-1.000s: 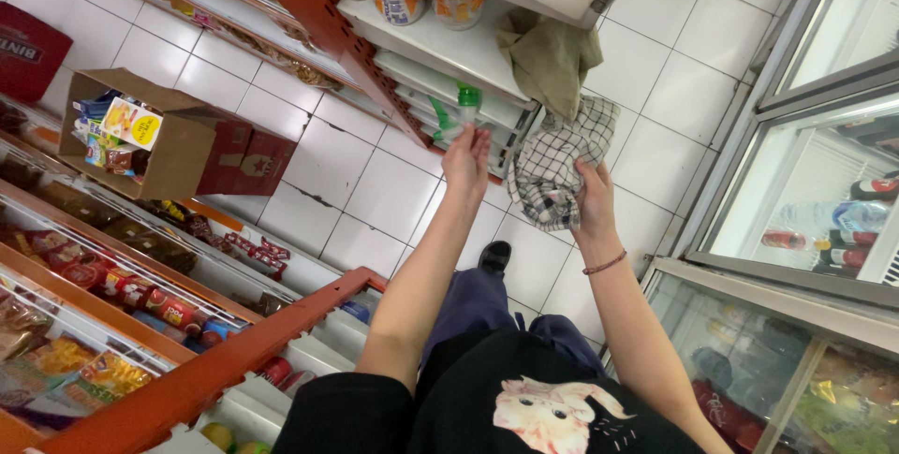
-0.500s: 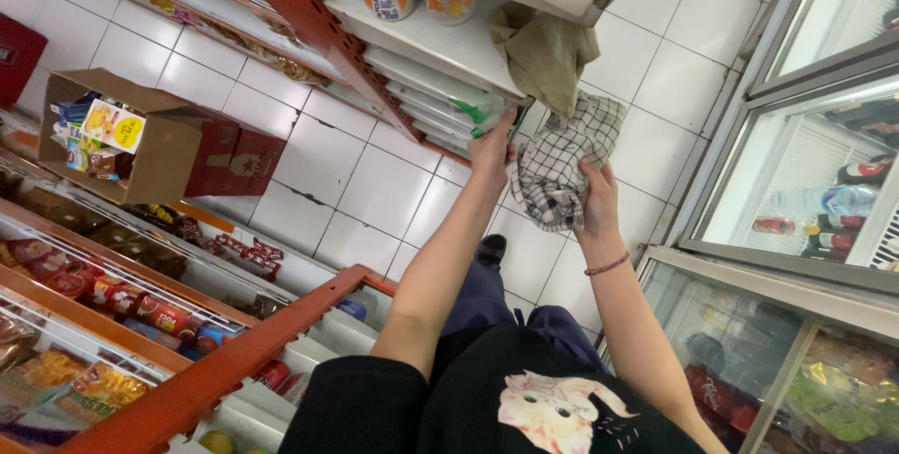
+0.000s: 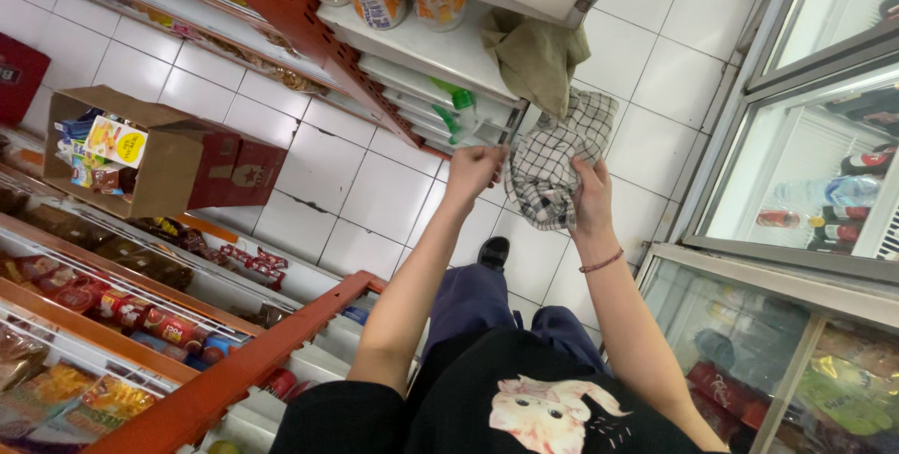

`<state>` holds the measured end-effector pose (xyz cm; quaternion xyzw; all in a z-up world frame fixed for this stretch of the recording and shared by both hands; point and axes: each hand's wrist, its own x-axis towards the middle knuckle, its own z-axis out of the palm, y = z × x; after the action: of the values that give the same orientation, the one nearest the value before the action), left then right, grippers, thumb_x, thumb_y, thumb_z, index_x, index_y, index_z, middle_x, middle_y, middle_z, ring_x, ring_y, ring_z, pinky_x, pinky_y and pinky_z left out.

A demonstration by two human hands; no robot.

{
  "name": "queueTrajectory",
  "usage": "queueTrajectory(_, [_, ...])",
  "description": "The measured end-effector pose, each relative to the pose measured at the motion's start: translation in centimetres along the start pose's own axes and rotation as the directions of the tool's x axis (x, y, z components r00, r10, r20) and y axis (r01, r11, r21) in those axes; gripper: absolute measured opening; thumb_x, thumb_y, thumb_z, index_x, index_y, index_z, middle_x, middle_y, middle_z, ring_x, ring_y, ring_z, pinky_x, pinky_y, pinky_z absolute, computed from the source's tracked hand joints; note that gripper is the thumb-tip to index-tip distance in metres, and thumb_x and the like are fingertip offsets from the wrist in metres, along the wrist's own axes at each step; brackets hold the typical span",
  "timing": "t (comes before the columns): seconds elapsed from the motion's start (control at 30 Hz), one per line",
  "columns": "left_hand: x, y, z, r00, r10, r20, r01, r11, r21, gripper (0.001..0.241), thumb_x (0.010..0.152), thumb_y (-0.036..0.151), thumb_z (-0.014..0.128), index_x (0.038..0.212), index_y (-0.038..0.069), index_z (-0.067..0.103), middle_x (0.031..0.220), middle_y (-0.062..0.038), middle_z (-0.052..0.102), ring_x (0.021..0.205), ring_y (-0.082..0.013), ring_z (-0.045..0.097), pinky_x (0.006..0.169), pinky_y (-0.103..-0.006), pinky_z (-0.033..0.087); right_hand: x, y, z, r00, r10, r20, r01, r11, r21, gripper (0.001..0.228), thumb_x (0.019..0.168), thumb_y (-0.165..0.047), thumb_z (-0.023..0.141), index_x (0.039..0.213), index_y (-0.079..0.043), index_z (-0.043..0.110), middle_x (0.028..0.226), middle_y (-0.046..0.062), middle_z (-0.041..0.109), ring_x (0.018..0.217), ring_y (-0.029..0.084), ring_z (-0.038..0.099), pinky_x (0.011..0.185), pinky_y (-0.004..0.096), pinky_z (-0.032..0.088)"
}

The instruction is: The person wipes the glass doors and interior shelves of a refrigerator using a cloth and a spray bottle. They spray cleaning liquid and wipe the surfaces, then place the cleaning items into a cardboard box.

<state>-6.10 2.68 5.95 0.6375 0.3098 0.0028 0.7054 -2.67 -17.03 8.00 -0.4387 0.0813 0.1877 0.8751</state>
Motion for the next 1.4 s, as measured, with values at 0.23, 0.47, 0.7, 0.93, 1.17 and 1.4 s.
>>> queueTrajectory(0.23, [-6.8,8.6,2.1,0.655,0.746,-0.119,-0.682,0.651,0.331,0.060,0.086,0.022,0.080,0.137,0.006,0.052,0.108,-0.011,0.062,0.064,-0.0174,0.060,0.059,-0.0309,0.052,-0.1,-0.4,0.5,0.999,-0.052,-0.004,0.052,0.997,-0.049,0.040,0.099,-0.008,0.055,0.138,0.003,0.050,0.129,0.013,0.065,0.116,0.022,0.066,0.099,0.035,0.056])
queueTrajectory(0.47, [-5.3,11.6,4.7,0.510,0.860,-0.009,-0.696,0.419,0.583,0.051,0.086,0.013,0.076,0.135,0.012,0.060,0.117,-0.012,0.060,0.086,-0.0315,0.070,0.070,-0.0403,0.058,-0.8,-1.5,2.3,0.991,-0.123,0.048,0.125,0.991,-0.042,0.041,0.100,-0.008,0.055,0.139,0.001,0.049,0.129,0.012,0.065,0.115,0.020,0.065,0.099,0.034,0.055])
queueTrajectory(0.7, [-6.5,10.0,3.5,0.434,0.899,-0.058,-0.847,0.429,0.314,0.034,0.089,0.000,0.072,0.122,0.008,0.065,0.117,-0.012,0.057,0.105,-0.0312,0.064,0.088,-0.0373,0.056,-1.3,-2.3,2.5,0.992,-0.124,0.009,0.123,0.990,0.072,0.046,0.097,-0.007,0.049,0.142,-0.002,0.044,0.130,0.015,0.061,0.111,0.026,0.066,0.094,0.039,0.057])
queueTrajectory(0.93, [-15.8,13.2,5.0,0.048,0.974,0.223,-0.979,0.001,0.204,0.041,0.071,0.014,0.082,0.110,0.015,0.068,0.114,-0.009,0.053,0.111,-0.0278,0.051,0.087,-0.0435,0.045,-3.9,-5.2,1.4,0.975,0.098,0.197,-0.173,0.896,0.410,0.062,0.098,-0.044,0.042,0.146,-0.005,0.045,0.136,0.021,0.061,0.118,0.035,0.065,0.107,0.046,0.049])
queueTrajectory(1.17, [-20.0,15.0,10.6,0.222,0.817,0.532,-0.956,0.290,-0.047,0.027,0.086,0.013,0.080,0.110,0.006,0.071,0.089,-0.003,0.066,0.079,-0.0166,0.063,0.072,-0.0327,0.049,-10.2,-7.4,-5.1,0.995,0.038,0.088,-0.078,0.853,0.516,0.067,0.099,-0.048,0.044,0.148,-0.004,0.044,0.140,0.019,0.058,0.122,0.034,0.062,0.109,0.046,0.045])
queueTrajectory(1.4, [-25.7,14.0,21.5,0.508,0.359,0.783,-0.471,0.877,-0.096,0.032,0.097,0.018,0.075,0.121,-0.002,0.068,0.092,-0.006,0.074,0.084,-0.0060,0.063,0.074,-0.0231,0.054,-22.4,-6.0,-16.5,0.915,-0.293,-0.278,0.375,0.873,0.313,0.061,0.102,-0.033,0.046,0.155,-0.002,0.040,0.147,0.017,0.055,0.128,0.030,0.058,0.110,0.045,0.046])
